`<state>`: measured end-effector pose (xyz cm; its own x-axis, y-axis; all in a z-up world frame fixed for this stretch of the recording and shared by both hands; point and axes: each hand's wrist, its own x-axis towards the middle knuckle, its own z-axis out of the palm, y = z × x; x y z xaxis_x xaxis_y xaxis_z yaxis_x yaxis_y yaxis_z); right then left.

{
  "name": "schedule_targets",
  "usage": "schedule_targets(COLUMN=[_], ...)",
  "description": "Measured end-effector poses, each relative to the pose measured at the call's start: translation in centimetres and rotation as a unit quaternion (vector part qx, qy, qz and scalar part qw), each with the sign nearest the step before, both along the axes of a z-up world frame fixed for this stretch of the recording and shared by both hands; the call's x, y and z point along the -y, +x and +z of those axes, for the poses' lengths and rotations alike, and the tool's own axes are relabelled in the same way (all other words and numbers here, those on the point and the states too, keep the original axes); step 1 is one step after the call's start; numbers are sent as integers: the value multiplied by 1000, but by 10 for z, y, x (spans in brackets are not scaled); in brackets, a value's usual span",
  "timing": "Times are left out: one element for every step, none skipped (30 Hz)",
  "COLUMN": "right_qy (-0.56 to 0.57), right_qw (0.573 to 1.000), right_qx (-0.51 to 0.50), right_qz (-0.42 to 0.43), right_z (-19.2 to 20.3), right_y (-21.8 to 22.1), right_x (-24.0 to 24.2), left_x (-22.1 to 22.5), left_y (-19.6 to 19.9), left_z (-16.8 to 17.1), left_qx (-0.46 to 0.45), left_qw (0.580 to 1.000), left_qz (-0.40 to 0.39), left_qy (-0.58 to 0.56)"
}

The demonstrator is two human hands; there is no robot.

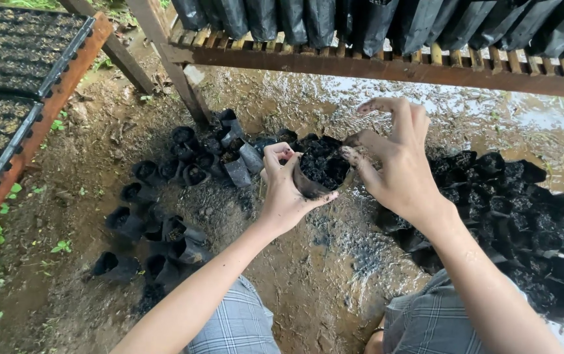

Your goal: The person holds a black plastic seedling bag filled with soil and uses a thin stick to create a hole and tuck a seedling into the soil.

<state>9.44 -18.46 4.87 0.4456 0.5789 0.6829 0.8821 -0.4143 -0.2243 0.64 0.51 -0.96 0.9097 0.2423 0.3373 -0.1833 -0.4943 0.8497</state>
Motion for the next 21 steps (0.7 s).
schedule_targets(right_qy=[0,4,8,8,5,0,0,3,6,6,-8,-21,-21,-36,-51,-52,-37,-24,-24,12,49], right_qw=[1000,1000,1000,1000,1000,1000,999,999,999,999,999,998,998,998,997,997,997,996,996,994,991], right_qx=[1,2,3,2,-13,-28,-28,-33,-38,-38,-43,-47,-46,-49,-52,-52,-66,-83,-84,-103,-122], right_qz=[0,-8,-16,-17,-16,-14,-16,-10,-4,-2,-11,-23,-23,-22,-21,-21,-5,10,11,25,39], right_z=[3,6,9,2,-5,-12,-9,-5,-1,0,0,0,-1,-3,-5,0,4,8,8,8,9], right_y=[-1,-3,-5,-2,2,5,2,0,-3,-5,-6,-7,-6,-4,-2,-2,-2,-3,-1,2,4], right_x=[0,0,0,1,1,3,2,0,-2,-2,-1,0,0,1,2,3,4,5,6,7,8], left_x=[0,0,-1,0,1,3,5,7,8,8,7,6,6,7,8,8,8,8,8,7,7], left_y=[1,2,3,1,-2,-4,-5,-6,-8,-7,-6,-4,-5,-5,-5,-5,-6,-7,-7,-6,-6], left_z=[-2,-4,-6,-1,4,8,11,14,17,15,13,11,11,11,11,11,11,10,9,9,8], left_qx=[1,-4,-8,-8,-8,-7,-8,-6,-4,-4,-4,-3,-3,-10,-17,-17,-24,-32,-33,-35,-38], left_qw=[1000,1000,1000,1000,1000,1000,1000,999,999,999,999,999,999,999,999,999,999,998,998,998,998], left_qz=[0,0,1,-1,-14,-27,-29,-32,-36,-33,-34,-36,-36,-40,-45,-44,-44,-44,-43,-41,-39], left_qy=[0,5,9,10,3,-4,-5,-2,1,1,-2,-5,-5,-10,-16,-16,-18,-21,-21,-21,-20])
